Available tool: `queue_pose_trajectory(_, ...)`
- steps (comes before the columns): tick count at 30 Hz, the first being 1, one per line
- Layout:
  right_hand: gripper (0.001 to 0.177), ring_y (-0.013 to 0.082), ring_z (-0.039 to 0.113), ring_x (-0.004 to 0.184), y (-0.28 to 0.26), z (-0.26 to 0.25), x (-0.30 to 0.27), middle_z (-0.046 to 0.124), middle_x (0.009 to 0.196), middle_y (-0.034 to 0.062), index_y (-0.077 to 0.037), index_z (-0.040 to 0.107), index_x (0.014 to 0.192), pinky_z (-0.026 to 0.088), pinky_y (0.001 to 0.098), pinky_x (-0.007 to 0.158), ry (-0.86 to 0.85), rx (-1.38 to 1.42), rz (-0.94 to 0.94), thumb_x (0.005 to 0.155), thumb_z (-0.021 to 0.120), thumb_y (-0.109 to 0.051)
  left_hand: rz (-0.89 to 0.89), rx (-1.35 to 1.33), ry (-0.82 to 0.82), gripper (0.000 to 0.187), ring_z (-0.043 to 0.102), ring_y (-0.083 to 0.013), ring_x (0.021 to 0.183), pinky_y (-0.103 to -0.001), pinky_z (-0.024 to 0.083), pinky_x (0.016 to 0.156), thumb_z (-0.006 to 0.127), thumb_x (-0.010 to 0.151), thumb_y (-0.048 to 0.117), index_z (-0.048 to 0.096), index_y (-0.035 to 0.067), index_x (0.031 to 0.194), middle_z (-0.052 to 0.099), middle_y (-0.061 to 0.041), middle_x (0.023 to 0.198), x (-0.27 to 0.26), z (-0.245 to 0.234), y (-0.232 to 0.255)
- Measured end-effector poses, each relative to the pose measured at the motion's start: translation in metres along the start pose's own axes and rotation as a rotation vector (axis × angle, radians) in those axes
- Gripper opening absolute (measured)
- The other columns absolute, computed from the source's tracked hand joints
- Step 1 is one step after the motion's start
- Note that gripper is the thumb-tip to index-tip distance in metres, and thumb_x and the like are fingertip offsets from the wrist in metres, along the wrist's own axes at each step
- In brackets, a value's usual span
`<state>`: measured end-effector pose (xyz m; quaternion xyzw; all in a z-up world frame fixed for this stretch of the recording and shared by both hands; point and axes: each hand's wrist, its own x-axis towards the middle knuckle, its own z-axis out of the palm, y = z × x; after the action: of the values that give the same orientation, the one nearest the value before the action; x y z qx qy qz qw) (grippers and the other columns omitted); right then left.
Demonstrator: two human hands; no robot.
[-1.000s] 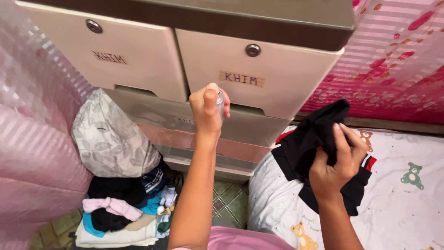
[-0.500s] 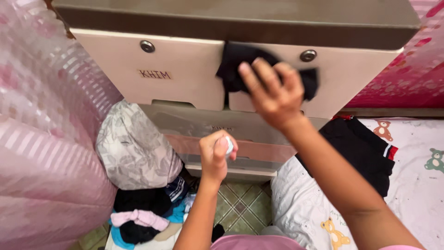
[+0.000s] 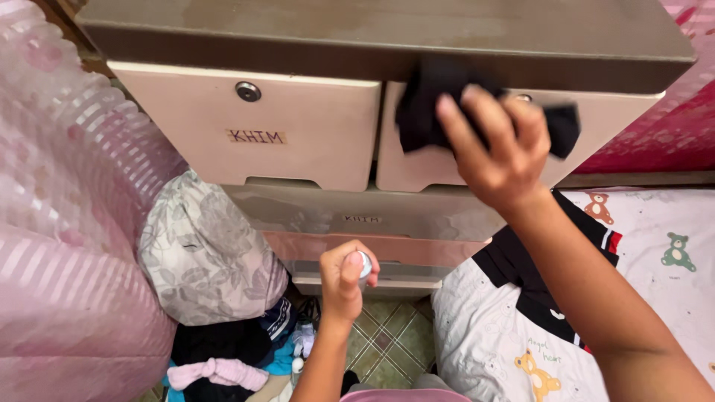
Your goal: The person sprays a liquid cleaner onto the top surface of a plastic drawer unit and wipes it with a black cloth. They continue wiping the top and front faces of the drawers, repeatedly spraying and wiping to clean the surfaces.
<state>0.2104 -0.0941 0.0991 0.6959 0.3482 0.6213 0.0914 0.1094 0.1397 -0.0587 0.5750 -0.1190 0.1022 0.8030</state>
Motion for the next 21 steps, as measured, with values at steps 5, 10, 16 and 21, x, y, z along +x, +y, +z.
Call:
queue_pose_trajectory(5,0.037,0.0284,0.059,0.100,-0.022,0.013,0.003,0.067,0.127,0.0097,-0.013,0.079,0.128,0.055,0.0385,0.083,-0.001,-0.001,-0.042,0.091,0.073,-0.012,0.015,-0.042,-0.045,0.061,0.057,-0.0107,0.055,-0.025,0.044,0.051,0.057,0.091,0.056,0.063,-0.001,0.072,0.059,-0.004,0.063,0.008,0.011,-0.003)
queue_pose_trajectory(10,0.040,0.0246,0.058,0.096,-0.041,0.011,-0.048,0.066,0.124,0.0024,-0.021,0.079,0.127,0.054,0.0338,0.074,-0.118,0.084,-0.252,0.089,0.070,-0.014,0.007,-0.028,-0.036,0.061,0.056,-0.0105,0.054,-0.025,0.043,0.051,0.057,0.091,0.056,0.062,-0.001,0.071,0.058,-0.004,0.061,0.016,0.020,-0.005)
queue_pose_trajectory(16,0.038,0.0261,0.059,0.096,0.007,-0.018,-0.068,0.068,0.119,0.0025,-0.021,0.080,0.121,0.055,0.0362,0.075,-0.164,0.042,-0.203,0.084,0.075,-0.014,-0.002,-0.032,-0.008,0.061,0.056,-0.0112,0.054,-0.025,0.043,0.051,0.058,0.091,0.056,0.062,-0.001,0.070,0.058,-0.005,0.061,0.014,0.020,-0.009)
queue_pose_trajectory(21,0.036,0.0296,0.060,0.098,0.035,-0.020,-0.032,0.069,0.123,0.0091,-0.013,0.082,0.121,0.051,0.0371,0.080,0.019,-0.079,0.003,0.087,0.079,-0.001,-0.021,-0.053,-0.008,0.062,0.057,-0.0115,0.054,-0.025,0.044,0.051,0.058,0.089,0.057,0.062,-0.002,0.070,0.059,-0.005,0.062,0.015,0.033,-0.015)
